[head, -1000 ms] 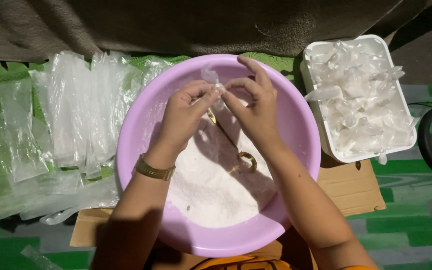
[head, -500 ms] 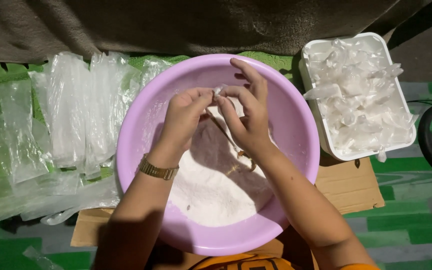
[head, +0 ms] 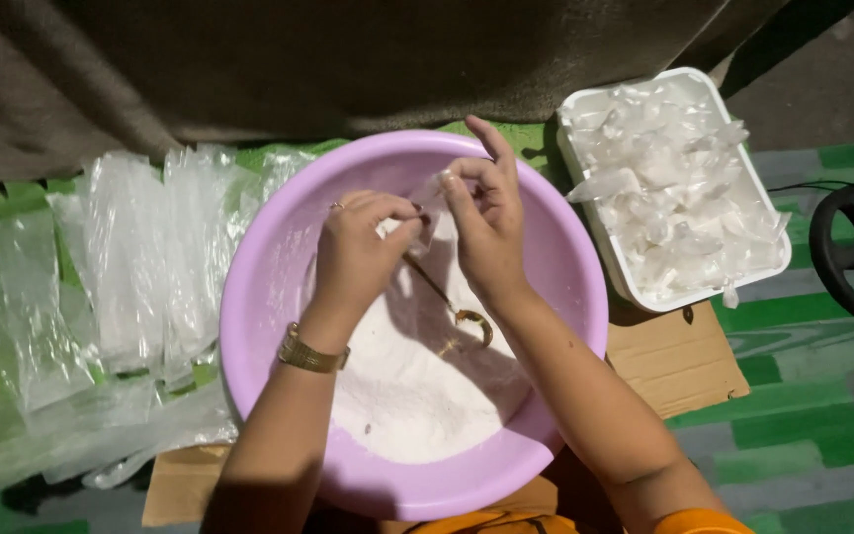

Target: Scooping powdered food from a large bowl into individual small plastic bags using a spoon.

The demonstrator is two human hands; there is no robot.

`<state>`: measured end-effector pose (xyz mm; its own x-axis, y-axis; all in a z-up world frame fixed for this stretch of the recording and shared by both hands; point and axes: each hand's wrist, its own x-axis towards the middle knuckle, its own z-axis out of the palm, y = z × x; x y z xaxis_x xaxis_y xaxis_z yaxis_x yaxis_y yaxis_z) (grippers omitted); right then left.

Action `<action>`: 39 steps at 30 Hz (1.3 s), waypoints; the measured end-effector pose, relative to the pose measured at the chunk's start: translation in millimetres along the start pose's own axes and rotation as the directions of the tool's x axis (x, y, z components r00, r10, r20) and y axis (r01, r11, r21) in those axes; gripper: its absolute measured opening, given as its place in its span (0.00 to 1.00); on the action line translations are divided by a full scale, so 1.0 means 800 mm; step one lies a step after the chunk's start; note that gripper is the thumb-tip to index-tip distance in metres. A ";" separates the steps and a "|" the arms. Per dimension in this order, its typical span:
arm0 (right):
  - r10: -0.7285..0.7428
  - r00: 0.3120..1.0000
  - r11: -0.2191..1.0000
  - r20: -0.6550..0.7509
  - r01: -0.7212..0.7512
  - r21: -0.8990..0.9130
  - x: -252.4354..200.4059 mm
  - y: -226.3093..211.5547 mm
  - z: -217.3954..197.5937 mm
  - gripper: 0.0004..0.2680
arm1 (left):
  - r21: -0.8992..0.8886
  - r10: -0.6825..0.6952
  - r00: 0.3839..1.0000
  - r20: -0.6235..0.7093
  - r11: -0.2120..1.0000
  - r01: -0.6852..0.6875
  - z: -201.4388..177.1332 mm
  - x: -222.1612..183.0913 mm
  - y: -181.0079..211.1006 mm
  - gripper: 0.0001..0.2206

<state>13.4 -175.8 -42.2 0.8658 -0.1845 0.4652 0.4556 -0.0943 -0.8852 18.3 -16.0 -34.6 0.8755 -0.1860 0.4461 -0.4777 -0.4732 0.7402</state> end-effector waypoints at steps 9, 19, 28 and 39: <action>0.046 0.804 0.994 -0.593 0.020 0.105 0.059 0.001 -0.077 0.03 | 0.197 0.266 0.954 -0.138 0.951 -0.236 -0.020 -0.006 0.002 0.16; -0.371 0.738 0.902 -0.565 0.142 -0.407 0.057 0.009 -0.125 0.17 | 0.241 0.236 0.958 -0.163 0.951 -0.193 -0.026 -0.005 0.004 0.06; -0.063 0.931 0.784 0.359 0.269 -0.559 0.016 0.023 -0.018 0.06 | 0.073 0.099 0.917 -0.387 0.994 -0.077 -0.111 -0.019 0.021 0.14; 0.343 0.775 0.283 0.531 0.454 -0.845 -0.038 0.112 0.027 0.05 | 0.474 -0.347 0.756 -0.554 0.615 0.630 -0.368 -0.168 -0.140 0.09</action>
<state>32.4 -157.3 -135.5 0.9372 0.3439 0.0583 0.3465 -0.9372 -0.0411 -67.3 315.6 -29.2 0.7873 0.5012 0.3591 0.2927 -0.8165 0.4977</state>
